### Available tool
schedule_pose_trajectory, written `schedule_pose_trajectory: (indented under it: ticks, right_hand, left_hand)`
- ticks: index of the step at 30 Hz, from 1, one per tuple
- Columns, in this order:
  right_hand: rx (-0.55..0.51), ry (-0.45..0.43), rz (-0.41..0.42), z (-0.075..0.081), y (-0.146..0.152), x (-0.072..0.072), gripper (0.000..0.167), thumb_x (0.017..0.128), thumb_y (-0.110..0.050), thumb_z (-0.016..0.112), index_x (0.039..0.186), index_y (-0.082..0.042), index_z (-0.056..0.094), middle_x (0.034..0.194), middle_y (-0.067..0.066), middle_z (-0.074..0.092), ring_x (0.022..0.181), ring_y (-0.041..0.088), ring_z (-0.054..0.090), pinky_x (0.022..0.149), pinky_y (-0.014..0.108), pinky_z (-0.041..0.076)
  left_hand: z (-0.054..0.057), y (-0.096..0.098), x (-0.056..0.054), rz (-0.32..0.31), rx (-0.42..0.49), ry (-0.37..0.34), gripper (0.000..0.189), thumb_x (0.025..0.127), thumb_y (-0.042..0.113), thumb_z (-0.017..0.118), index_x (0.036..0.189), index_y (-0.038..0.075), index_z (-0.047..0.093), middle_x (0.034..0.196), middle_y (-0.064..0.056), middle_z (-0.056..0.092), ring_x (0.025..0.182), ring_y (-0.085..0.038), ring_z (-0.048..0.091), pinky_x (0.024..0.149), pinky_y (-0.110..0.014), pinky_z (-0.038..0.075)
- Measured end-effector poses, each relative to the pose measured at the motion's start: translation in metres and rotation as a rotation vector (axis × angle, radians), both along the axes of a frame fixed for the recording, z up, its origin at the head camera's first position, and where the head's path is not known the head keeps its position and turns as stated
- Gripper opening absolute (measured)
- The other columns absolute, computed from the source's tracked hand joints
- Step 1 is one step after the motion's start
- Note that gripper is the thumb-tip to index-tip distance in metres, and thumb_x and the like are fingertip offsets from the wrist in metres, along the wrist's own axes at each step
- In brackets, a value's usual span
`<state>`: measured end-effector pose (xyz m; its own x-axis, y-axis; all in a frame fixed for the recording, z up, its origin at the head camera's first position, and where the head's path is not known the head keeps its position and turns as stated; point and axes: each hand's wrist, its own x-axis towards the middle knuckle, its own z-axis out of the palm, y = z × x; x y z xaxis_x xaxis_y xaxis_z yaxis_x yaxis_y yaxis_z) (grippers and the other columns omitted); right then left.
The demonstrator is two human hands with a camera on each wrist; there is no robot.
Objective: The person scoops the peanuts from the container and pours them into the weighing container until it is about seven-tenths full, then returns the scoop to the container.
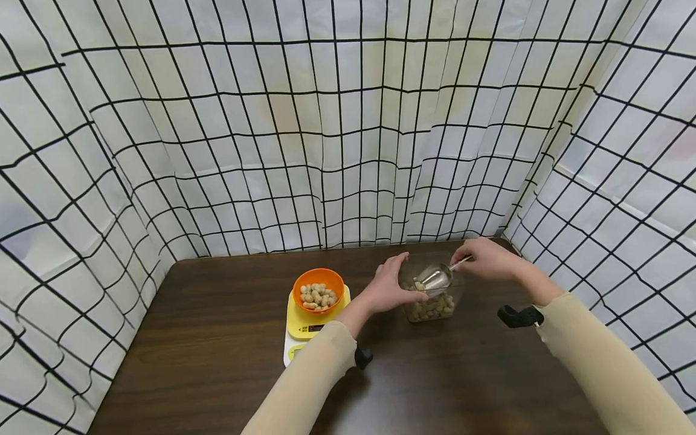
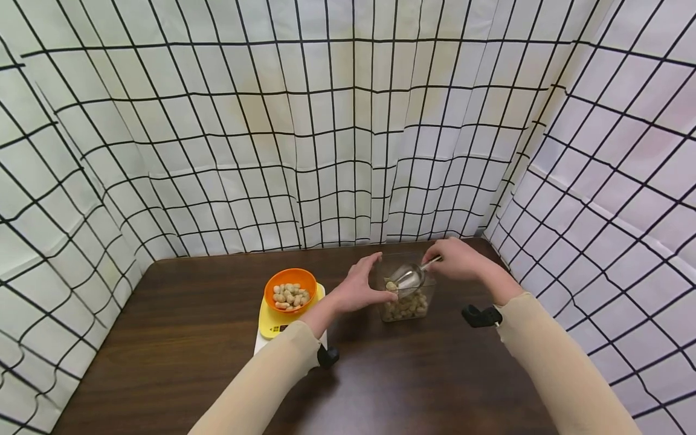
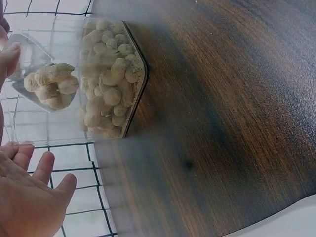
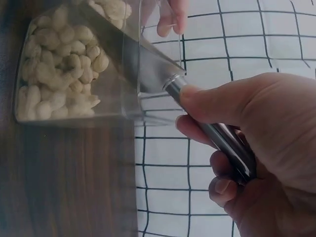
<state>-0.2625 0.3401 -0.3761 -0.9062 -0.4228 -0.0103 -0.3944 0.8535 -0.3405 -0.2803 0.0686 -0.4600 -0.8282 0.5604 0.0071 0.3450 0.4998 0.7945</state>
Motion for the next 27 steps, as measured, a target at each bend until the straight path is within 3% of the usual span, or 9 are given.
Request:
schedule_pose_trajectory:
  ticks: [14, 27]
  right_hand:
    - [-0.18, -0.067, -0.118, -0.005, 0.02, 0.007, 0.021, 0.102, -0.02, 0.065, 0.117, -0.009, 0.074, 0.119, 0.01, 0.069, 0.103, 0.025, 0.064, 0.081, 0.043, 0.051]
    - [-0.21, -0.054, -0.174, -0.013, 0.023, 0.001, 0.023, 0.102, -0.024, 0.065, 0.116, -0.009, 0.075, 0.118, 0.011, 0.071, 0.104, 0.025, 0.064, 0.083, 0.044, 0.05]
  left_hand:
    - [-0.001, -0.001, 0.0, -0.009, -0.001, 0.007, 0.107, 0.083, 0.055, 0.081, 0.165, 0.028, 0.017, 0.168, 0.001, 0.019, 0.152, -0.032, 0.017, 0.115, -0.056, 0.032]
    - [-0.004, 0.001, -0.001, -0.006, -0.006, 0.006, 0.108, 0.082, 0.055, 0.081, 0.165, 0.03, 0.017, 0.168, 0.002, 0.02, 0.151, -0.032, 0.019, 0.115, -0.056, 0.032]
